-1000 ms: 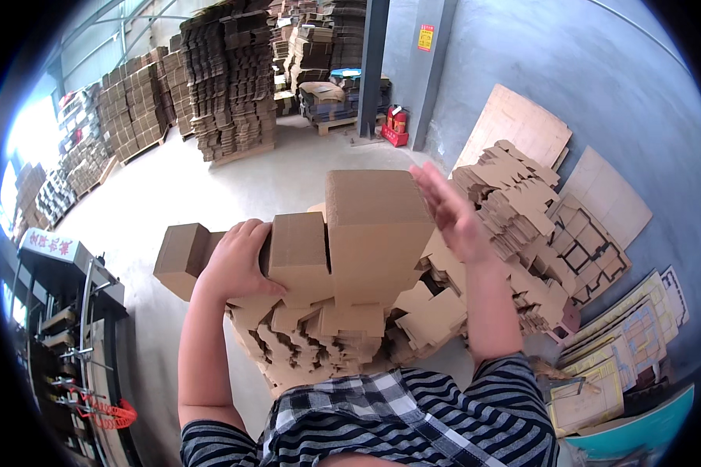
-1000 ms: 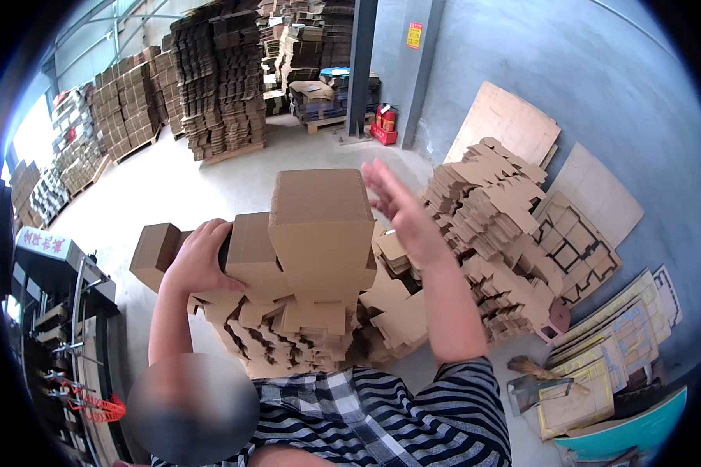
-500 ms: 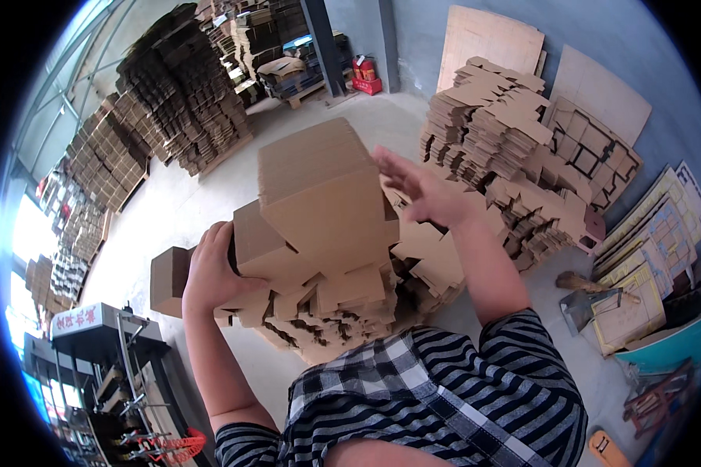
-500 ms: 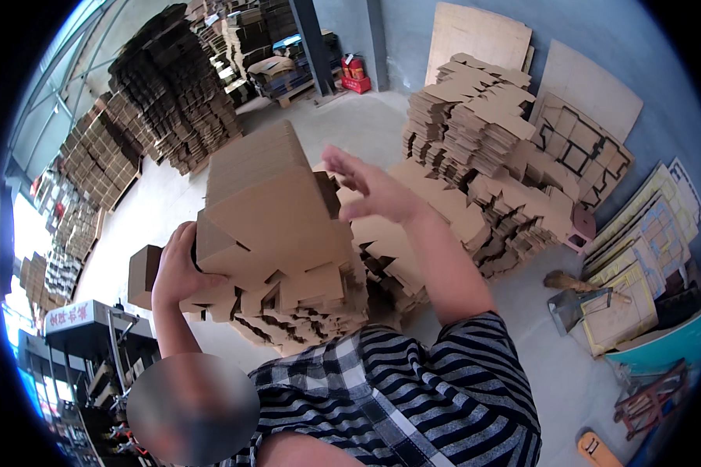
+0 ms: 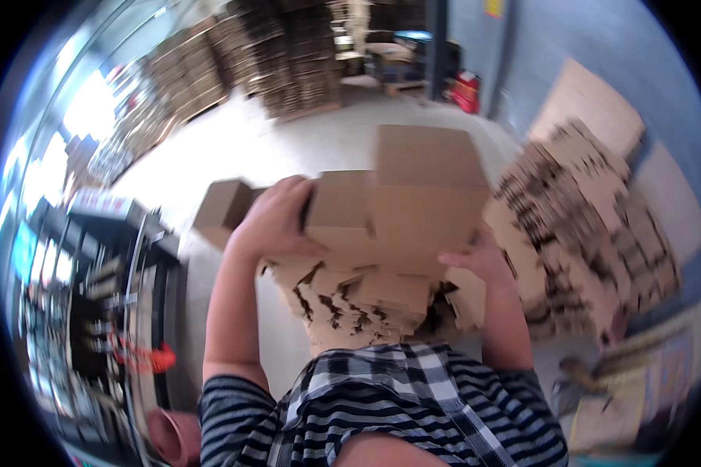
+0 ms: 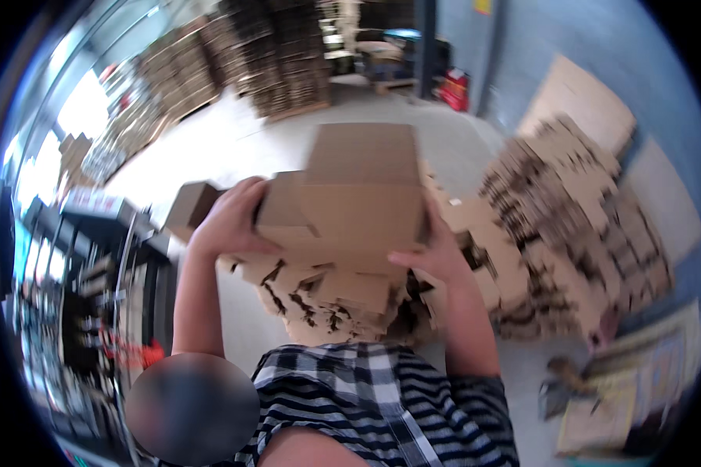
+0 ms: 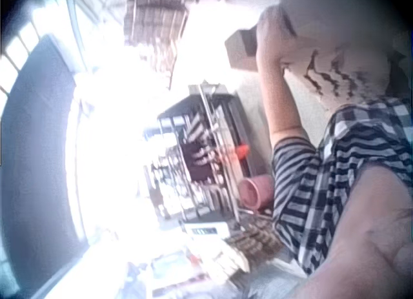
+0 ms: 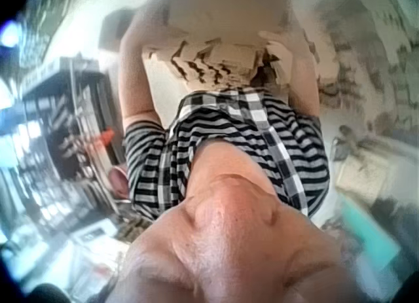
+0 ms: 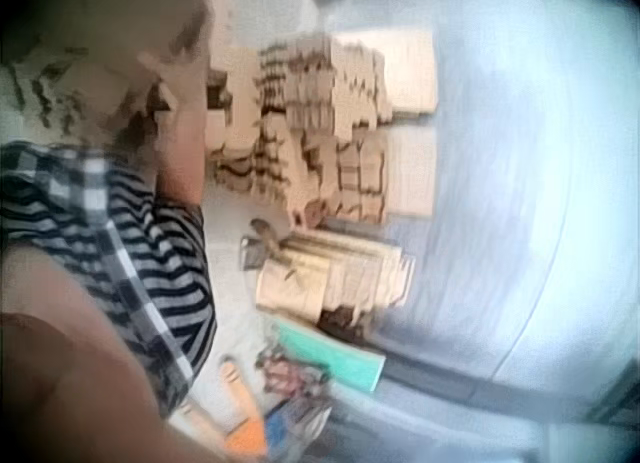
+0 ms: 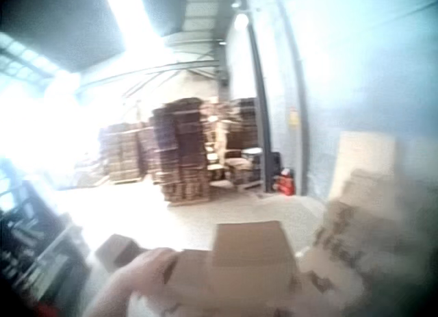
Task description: The person picks up flat cardboard pieces from a stack, folds them into box shapes, and places them into a machine. The person repeats this process multiple times throughout the video.
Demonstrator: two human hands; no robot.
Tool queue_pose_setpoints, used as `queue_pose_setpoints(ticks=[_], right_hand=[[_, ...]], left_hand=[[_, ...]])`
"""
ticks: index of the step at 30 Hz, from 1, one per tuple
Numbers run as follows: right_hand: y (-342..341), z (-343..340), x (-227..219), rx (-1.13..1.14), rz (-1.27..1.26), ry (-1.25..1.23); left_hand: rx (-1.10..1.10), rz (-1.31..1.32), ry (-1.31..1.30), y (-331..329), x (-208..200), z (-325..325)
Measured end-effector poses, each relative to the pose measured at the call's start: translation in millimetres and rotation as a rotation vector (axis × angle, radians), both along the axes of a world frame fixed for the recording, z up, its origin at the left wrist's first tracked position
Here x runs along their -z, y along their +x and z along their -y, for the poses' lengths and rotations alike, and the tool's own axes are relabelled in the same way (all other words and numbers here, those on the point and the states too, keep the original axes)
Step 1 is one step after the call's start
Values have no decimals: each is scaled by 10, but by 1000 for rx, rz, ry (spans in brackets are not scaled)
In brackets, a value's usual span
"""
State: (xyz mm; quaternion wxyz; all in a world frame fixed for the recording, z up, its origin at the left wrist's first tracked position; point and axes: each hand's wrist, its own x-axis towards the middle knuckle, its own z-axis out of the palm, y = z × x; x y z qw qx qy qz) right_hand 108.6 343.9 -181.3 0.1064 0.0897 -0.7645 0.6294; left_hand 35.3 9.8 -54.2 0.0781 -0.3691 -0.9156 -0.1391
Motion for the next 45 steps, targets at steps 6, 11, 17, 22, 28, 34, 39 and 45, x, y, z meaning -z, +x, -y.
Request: queue_pose_setpoints(ticks=[6,11,17,22,28,34,39,45], right_hand=[[96,42,-179,-29,76,-86],[-20,-162,110,-14,-66,-110],[7,-101,64,27,-27,-164],[92,-12,12,83,7,-230],[117,-30,-43,102,70,-175],[198,-149,-93,145,80,53],[44,-343,-308,28,-184,38],[261,394,-1313,178,-686,379]], left_hand=[[79,-65,57,-56,100,90],[57,-57,-3,-98,99,37],[-17,-99,-45,-67,199,1],[7,-195,42,-93,344,18],[-11,-188,46,-124,388,18],[12,-247,104,-127,438,-19],[-17,-222,84,-123,464,-17],[-8,-204,90,-123,434,-23]])
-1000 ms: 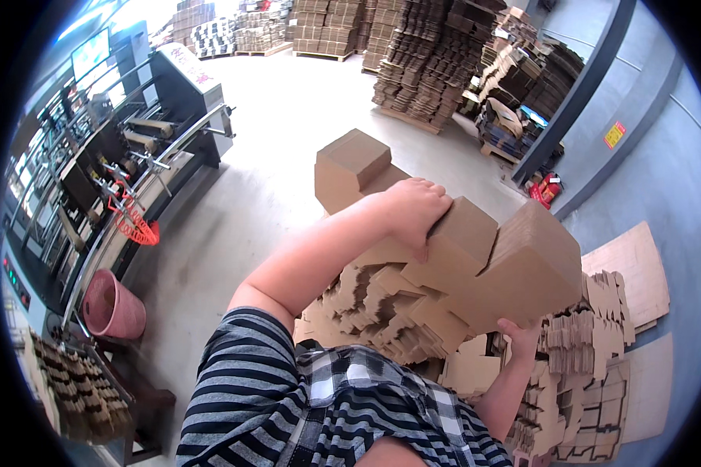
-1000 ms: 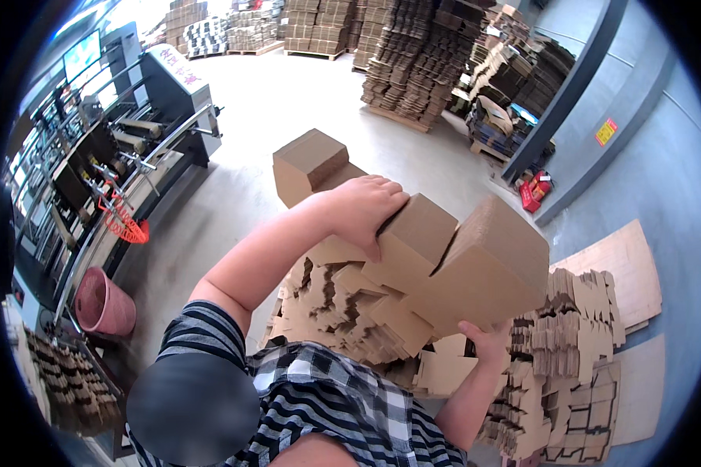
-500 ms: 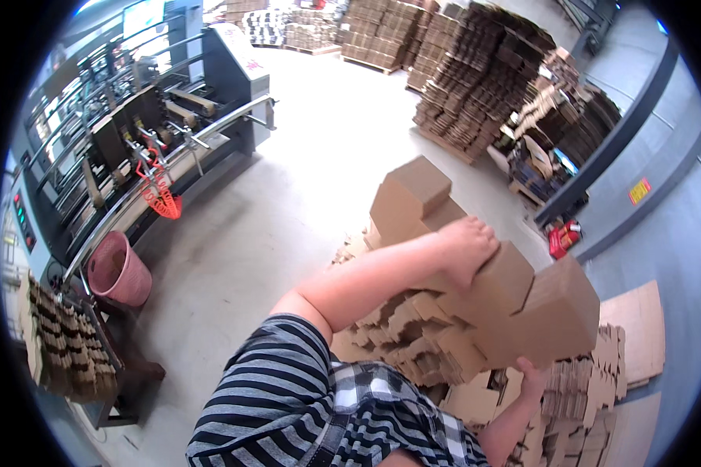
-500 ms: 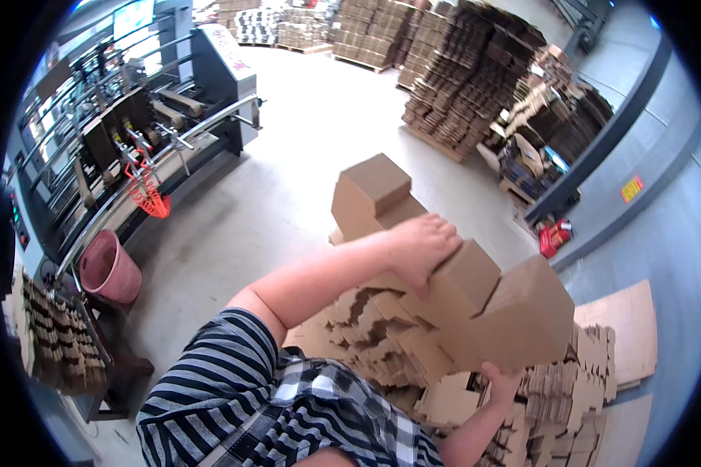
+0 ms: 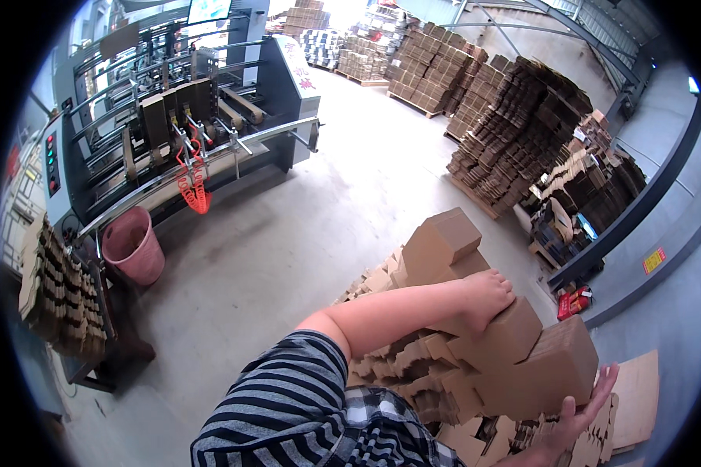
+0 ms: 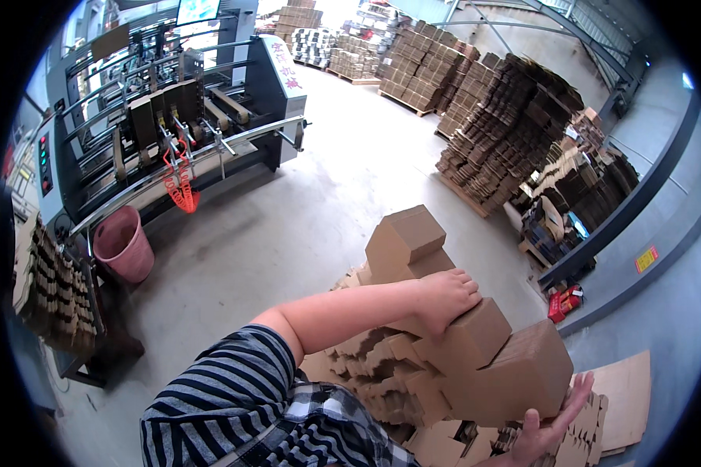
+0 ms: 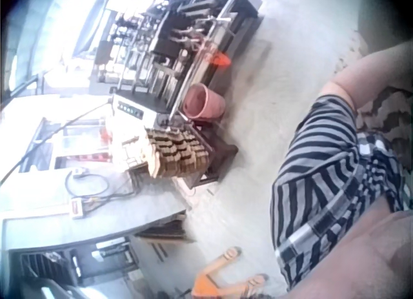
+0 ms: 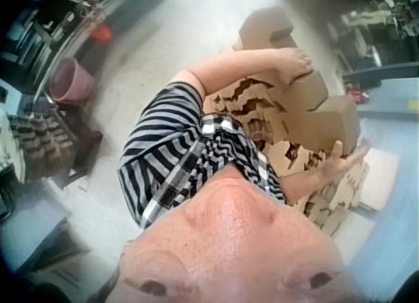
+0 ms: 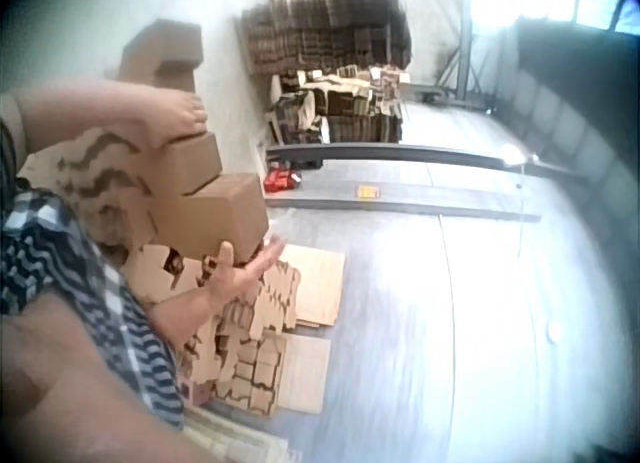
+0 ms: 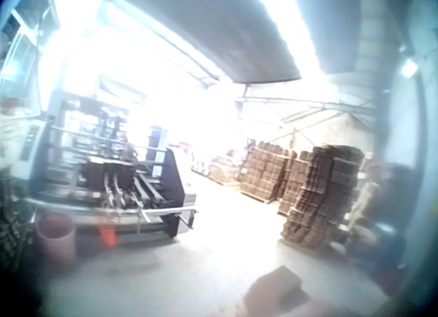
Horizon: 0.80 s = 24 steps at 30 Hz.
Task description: The person picks up flat cardboard pieces from a stack, folds them into box shapes, and places them into a machine. The person repeats this process multiple times throughout the video.
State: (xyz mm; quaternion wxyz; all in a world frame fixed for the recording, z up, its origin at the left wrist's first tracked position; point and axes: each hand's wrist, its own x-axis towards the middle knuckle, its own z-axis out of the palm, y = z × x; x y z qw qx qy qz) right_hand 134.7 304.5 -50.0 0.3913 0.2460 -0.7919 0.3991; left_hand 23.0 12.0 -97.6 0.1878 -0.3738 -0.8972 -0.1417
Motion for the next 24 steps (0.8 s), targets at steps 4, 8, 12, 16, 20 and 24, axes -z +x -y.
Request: queue_pose_setpoints(ticks=[4,8,12,16,20,24], right_hand=[[-117,5,-125,37,78,175],[-233,-92,-30,34,66,157],[-258,-97,-9,27,75,120],[-345,-166,58,58,80,66],[-376,-163,99,79,69,35],[-354,-223,35,250,-25,253]], left_hand=[[3,16,1,-10,-2,14],[-4,15,-2,0,-10,-7],[-8,23,9,20,-19,2],[-22,11,3,9,-8,-19],[-29,14,-5,52,-46,-19],[-20,5,-1,53,-72,-5]])
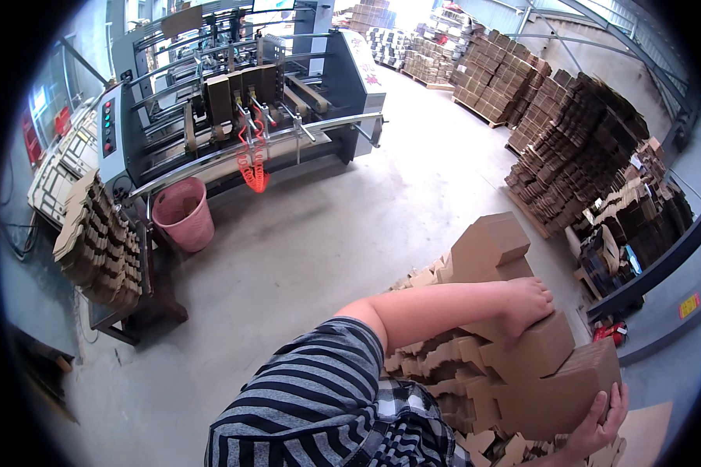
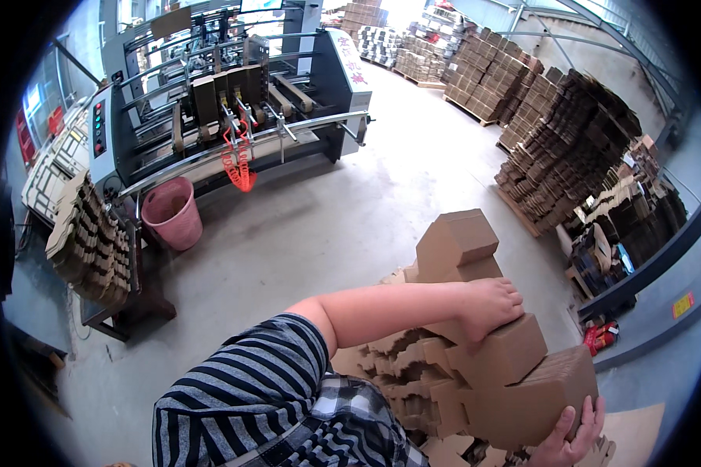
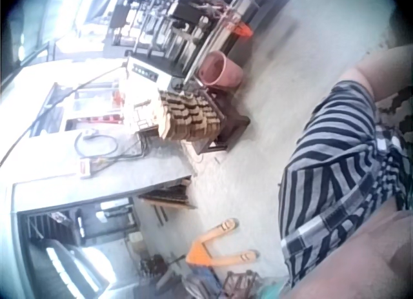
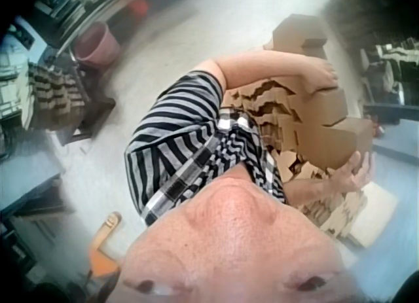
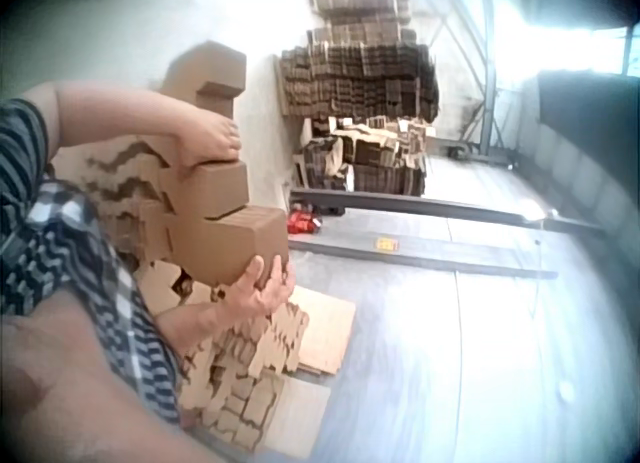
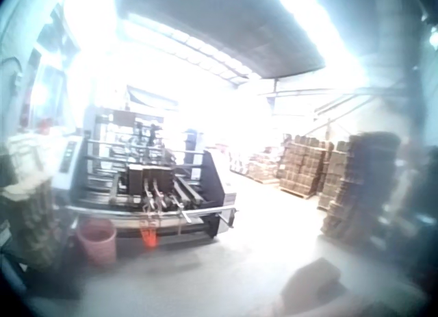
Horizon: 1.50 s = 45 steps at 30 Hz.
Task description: The person picks up flat cardboard pieces from a stack, folds them into box shapes, and places them into a machine. The person repeats this process multiple times throughout the video.
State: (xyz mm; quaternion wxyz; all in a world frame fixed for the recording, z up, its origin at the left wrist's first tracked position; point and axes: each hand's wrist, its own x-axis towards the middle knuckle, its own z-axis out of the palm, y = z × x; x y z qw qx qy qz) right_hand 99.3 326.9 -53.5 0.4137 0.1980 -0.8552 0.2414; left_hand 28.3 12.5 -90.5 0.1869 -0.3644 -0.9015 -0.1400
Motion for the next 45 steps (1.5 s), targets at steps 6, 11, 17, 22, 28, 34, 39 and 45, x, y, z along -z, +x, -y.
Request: queue_pose_setpoints(ticks=[6,11,17,22,28,34,39,45], right_hand=[[249,453,-253,161,-357,186],[311,501,-388,205,-474,411],[331,579,-420,308,-452,487],[267,590,-408,315,-453,468],[275,594,-437,308,-396,481],[252,658,-735,186,-60,594],[112,540,-703,131,258,661],[182,643,-755,148,347,645]], left_hand=[[-6,5,0,-51,40,-5],[-11,-3,-15,-29,21,-3],[-21,5,-44,-45,11,-56],[-4,11,-38,-87,23,-58],[-1,18,-36,-70,11,-33],[3,-2,-23,-76,23,-34],[-22,-9,-47,-110,60,-90],[-25,-8,-63,-83,29,-69]])
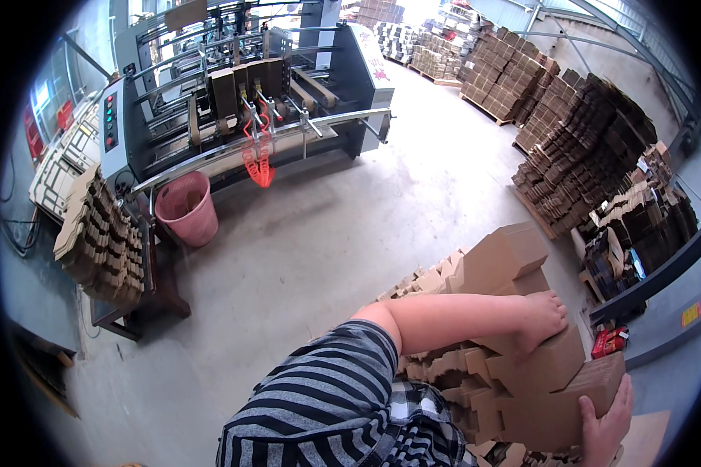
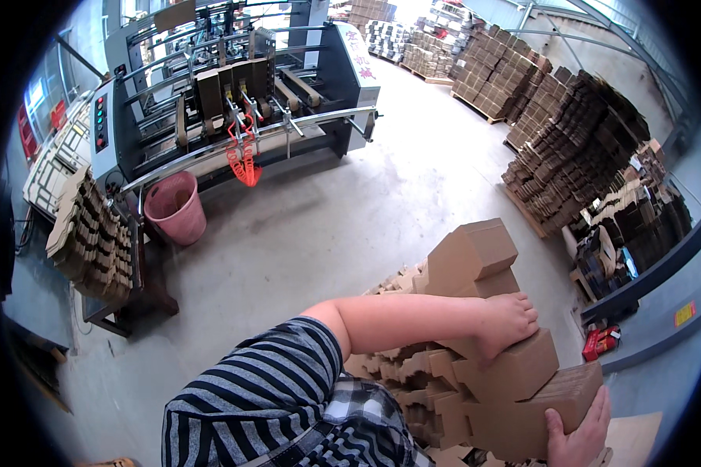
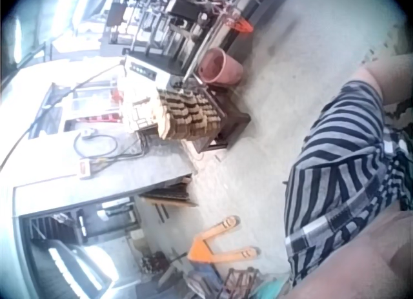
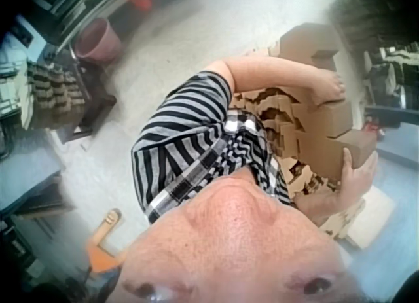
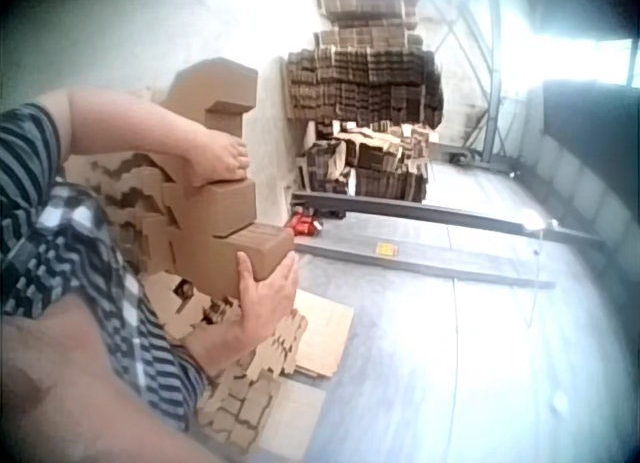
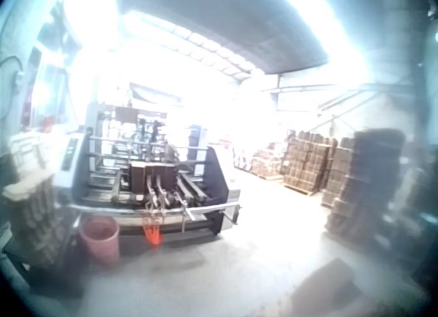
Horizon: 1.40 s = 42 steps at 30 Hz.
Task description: The person picks up flat cardboard pieces from a stack, folds them into box shapes, and places them into a machine. The person repeats this process multiple times throughout the video.
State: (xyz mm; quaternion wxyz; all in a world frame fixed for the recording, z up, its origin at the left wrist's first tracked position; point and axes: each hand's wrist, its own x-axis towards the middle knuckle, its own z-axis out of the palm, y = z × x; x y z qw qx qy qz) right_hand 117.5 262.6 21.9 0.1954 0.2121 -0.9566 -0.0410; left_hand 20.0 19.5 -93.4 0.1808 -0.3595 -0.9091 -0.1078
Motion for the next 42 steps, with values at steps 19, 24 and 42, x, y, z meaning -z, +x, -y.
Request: queue_pose_setpoints(ticks=[19,24,42], right_hand=[[-275,55,-48,-204,269,-159],[-120,-205,-110,-34,122,46],[164,-157,99,5,-140,42]], left_hand=[[54,106,-28,7,-36,188],[28,89,-14,88,-188,137],[39,77,-11,103,-122,89]])
